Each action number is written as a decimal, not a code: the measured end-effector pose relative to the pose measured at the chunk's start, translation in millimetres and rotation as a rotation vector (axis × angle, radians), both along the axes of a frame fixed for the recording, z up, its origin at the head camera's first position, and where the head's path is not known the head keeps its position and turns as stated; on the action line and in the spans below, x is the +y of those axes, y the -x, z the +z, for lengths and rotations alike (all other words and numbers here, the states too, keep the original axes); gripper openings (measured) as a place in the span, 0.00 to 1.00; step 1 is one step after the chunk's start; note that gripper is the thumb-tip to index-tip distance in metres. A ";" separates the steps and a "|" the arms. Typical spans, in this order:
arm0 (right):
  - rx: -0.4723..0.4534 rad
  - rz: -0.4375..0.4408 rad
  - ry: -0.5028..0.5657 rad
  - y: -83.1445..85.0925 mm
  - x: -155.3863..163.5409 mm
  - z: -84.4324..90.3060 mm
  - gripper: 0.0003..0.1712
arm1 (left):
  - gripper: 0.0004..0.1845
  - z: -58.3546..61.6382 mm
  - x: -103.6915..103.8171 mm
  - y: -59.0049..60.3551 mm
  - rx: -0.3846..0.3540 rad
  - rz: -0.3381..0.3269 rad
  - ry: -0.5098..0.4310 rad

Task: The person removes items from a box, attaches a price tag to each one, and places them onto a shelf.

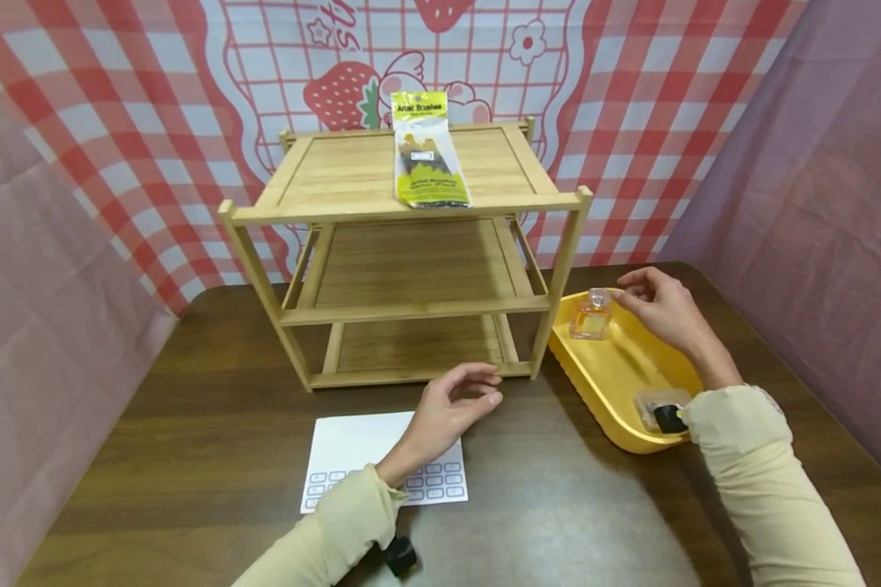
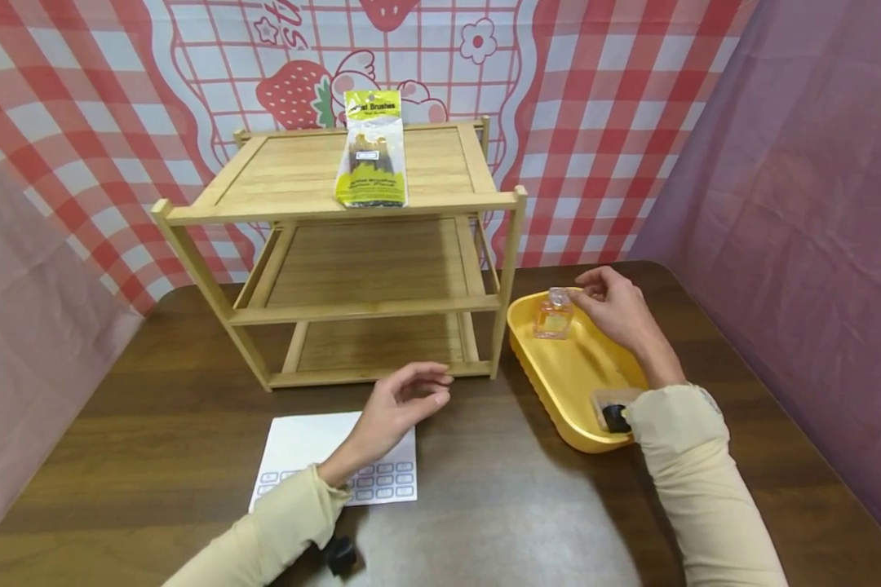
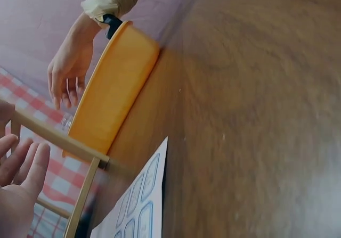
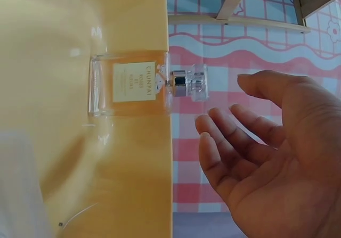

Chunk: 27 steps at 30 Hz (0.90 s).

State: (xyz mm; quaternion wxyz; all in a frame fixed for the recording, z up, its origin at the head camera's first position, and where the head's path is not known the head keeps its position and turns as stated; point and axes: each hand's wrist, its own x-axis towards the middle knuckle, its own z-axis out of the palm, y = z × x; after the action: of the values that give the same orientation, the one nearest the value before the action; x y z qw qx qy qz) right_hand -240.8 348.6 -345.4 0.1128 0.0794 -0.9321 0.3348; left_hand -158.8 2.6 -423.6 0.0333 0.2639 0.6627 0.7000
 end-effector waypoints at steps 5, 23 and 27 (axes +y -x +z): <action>-0.035 0.027 -0.020 2.9 4.0 -5.2 0.23 | 0.22 0.1 7.1 -1.1 -0.014 -0.001 0.031; -0.147 0.087 -0.051 10.8 10.3 -21.0 0.24 | 0.26 -3.9 36.0 -3.1 -0.085 -0.010 0.009; -0.144 0.097 -0.066 13.1 9.7 -22.9 0.25 | 0.26 -5.0 43.3 -2.9 -0.106 -0.012 -0.023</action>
State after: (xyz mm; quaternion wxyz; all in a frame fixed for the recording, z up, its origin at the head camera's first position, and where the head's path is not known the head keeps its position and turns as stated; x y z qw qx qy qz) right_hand -253.9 358.2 -368.3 0.0265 0.1037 -0.9434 0.3140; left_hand -155.9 45.9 -428.6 0.0697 0.2310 0.6503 0.7203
